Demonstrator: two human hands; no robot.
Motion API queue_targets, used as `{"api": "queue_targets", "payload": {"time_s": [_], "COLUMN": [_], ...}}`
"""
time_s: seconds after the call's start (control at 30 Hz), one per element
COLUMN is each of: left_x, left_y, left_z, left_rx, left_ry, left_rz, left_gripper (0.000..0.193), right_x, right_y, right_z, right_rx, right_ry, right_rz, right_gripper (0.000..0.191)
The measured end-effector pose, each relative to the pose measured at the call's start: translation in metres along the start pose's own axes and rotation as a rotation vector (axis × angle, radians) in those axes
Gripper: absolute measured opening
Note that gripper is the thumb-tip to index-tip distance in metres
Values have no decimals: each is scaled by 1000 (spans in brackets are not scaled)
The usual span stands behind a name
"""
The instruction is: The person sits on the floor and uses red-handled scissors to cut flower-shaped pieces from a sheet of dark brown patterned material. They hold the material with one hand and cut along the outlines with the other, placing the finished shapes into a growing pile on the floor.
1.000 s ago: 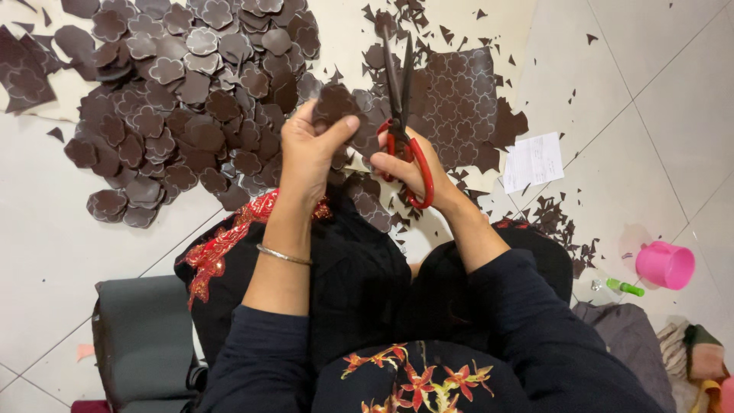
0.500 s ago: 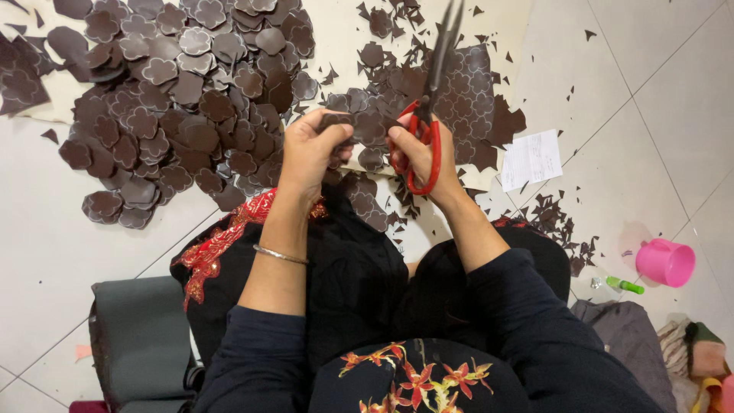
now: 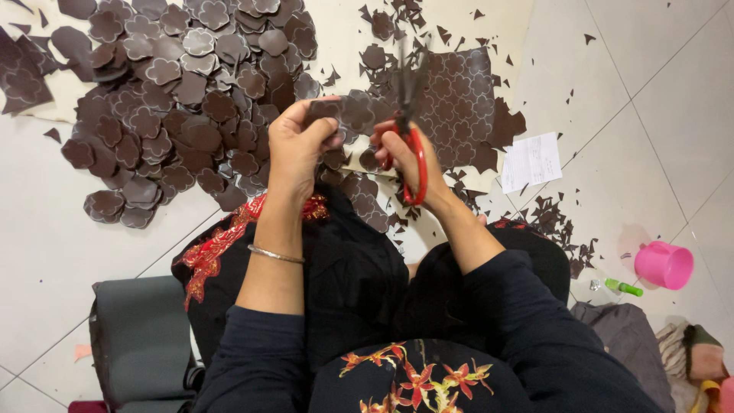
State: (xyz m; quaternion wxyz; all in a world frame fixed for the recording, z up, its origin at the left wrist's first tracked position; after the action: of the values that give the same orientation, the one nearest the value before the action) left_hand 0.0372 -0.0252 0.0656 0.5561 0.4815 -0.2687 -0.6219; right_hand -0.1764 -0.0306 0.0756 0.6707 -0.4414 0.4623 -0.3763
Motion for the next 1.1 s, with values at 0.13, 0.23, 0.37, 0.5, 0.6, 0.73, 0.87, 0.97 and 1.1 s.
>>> {"api": "queue_targets", "payload": {"time_s": [0.13,0.23,0.37,0.5,0.6,0.73,0.87,0.97,1.1], "left_x": [-5,-6,0,13,20,20,16,18,26], "left_y": [8,10,1,-20,-36,-57,-65,-62,-54], "left_z": [2,4,0,-12,-16,-5,2,1,-4], "left_rx": [157,132,95,131,903,1424,1553,1523,1172], "left_ry": [-46,-41,1,109,336,273,204,223,216], "left_rz": [45,43,59,119,325,442,319,338,168], "left_gripper": [25,26,20,23,29,59,73,69,45], "right_x": [0,-1,-1,2,5,6,9,11,10], "right_y": [-14,-19,-21,-22,-22,-17,-12,-10,-9], "right_z": [3,7,7,-2,-7,-8,-9,-12,-12], "right_rx": [105,119,29,115,38,-35,-164,-286,-184], "right_ry": [82,100,155,209,234,259,277,333,343], "right_rz": [-19,-10,-17,4,-43,28,22,-25,-13], "right_gripper": [34,22,11,5,4,7,12,16,19]}}
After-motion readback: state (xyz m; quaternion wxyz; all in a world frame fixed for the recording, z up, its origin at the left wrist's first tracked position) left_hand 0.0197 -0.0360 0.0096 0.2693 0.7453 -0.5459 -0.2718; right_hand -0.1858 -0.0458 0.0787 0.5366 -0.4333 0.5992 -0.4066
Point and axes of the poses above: each hand's wrist, its own x-axis towards the middle knuckle, its own z-axis out of the palm, y = z × x, the point moved 1 cm from there along x, towards the middle knuckle, and after that the axes turned 14 degrees about x, right-handed, at the moved point
